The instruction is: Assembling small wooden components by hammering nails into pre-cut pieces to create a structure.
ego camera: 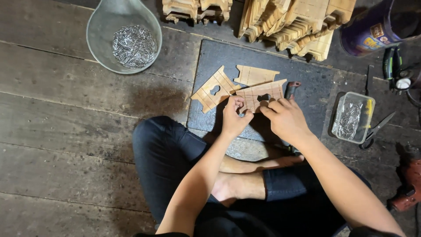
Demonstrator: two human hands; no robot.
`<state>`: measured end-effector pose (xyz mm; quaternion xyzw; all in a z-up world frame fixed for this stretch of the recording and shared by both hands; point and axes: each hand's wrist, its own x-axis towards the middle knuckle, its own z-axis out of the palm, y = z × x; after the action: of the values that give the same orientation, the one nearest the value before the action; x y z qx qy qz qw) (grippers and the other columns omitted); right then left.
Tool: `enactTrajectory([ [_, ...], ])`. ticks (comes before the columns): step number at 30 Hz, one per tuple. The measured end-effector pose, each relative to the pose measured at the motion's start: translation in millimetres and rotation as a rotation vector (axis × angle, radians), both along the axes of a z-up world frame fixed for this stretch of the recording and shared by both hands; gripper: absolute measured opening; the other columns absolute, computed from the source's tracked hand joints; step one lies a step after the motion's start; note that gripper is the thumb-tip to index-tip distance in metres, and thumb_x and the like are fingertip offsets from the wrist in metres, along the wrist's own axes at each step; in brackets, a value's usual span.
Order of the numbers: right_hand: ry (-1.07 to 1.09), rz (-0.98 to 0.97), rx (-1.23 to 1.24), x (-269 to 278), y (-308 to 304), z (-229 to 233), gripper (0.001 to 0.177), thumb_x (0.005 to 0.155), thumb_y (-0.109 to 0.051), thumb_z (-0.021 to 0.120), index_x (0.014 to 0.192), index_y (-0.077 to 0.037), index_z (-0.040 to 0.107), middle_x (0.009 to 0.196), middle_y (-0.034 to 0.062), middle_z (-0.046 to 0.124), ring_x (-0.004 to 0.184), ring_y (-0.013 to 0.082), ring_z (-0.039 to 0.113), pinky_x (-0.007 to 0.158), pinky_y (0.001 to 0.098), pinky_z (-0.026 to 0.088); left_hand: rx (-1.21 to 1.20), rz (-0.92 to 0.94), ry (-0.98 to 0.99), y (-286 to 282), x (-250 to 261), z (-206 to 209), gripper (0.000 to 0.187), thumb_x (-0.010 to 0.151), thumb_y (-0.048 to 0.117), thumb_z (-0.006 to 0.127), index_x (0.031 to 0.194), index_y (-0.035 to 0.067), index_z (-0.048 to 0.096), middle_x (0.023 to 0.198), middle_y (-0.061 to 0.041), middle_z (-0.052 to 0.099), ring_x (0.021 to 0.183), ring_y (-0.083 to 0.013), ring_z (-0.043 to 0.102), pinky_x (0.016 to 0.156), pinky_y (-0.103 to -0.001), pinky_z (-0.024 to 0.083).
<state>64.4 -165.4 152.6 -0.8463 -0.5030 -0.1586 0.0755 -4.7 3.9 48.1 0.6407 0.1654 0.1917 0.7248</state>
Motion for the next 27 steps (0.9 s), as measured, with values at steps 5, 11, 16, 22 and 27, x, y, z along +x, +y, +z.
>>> enactTrajectory([
  [5, 0.307, -0.058, 0.277, 7, -9, -13, 0.020, 0.092, -0.002, 0.073, 0.099, -0.020, 0.079, 0.093, -0.0010, 0.077, 0.097, 0.0270, 0.076, 0.092, 0.0369, 0.057, 0.016, 0.008, 0.010, 0, -1, 0, 0.041, 0.073, 0.002, 0.078, 0.111, 0.002, 0.061, 0.087, -0.007, 0.053, 0.083, -0.0200, 0.063, 0.078, -0.034, 0.056],
  [11, 0.419, -0.115, 0.491, 5, -12, -29, 0.009, 0.089, -0.007, 0.085, 0.095, -0.013, 0.082, 0.109, 0.0037, 0.080, 0.119, 0.0337, 0.068, 0.105, 0.0431, 0.051, 0.012, 0.000, 0.008, 2, 0, 2, 0.041, 0.073, 0.003, 0.078, 0.110, 0.002, 0.061, 0.088, -0.007, 0.053, 0.084, -0.0198, 0.063, 0.078, -0.038, 0.056],
  [16, 0.483, -0.148, 0.541, 6, -19, -37, 0.008, 0.088, -0.006, 0.088, 0.093, -0.010, 0.083, 0.106, 0.0055, 0.068, 0.122, 0.0343, 0.060, 0.108, 0.0441, 0.049, 0.051, 0.011, -0.005, -1, 3, -8, 0.043, 0.073, 0.004, 0.079, 0.112, 0.004, 0.061, 0.089, -0.008, 0.054, 0.087, -0.0204, 0.063, 0.082, -0.036, 0.056],
  [22, 0.341, -0.115, 0.481, 5, -14, -38, 0.006, 0.092, -0.010, 0.087, 0.091, -0.012, 0.081, 0.098, 0.0029, 0.072, 0.118, 0.0349, 0.064, 0.106, 0.0433, 0.052, 0.103, 0.007, 0.026, -4, 1, -4, 0.056, 0.076, 0.023, 0.089, 0.120, 0.006, 0.059, 0.097, -0.007, 0.057, 0.094, -0.0232, 0.064, 0.085, -0.038, 0.055],
  [27, 0.313, -0.137, 0.462, 9, -14, -41, 0.006, 0.091, -0.008, 0.087, 0.091, -0.011, 0.082, 0.097, 0.0040, 0.073, 0.114, 0.0357, 0.067, 0.103, 0.0435, 0.055, 0.124, -0.002, 0.036, -6, 3, -3, 0.054, 0.078, 0.024, 0.089, 0.121, 0.007, 0.061, 0.100, -0.007, 0.059, 0.099, -0.0247, 0.065, 0.087, -0.040, 0.055],
])
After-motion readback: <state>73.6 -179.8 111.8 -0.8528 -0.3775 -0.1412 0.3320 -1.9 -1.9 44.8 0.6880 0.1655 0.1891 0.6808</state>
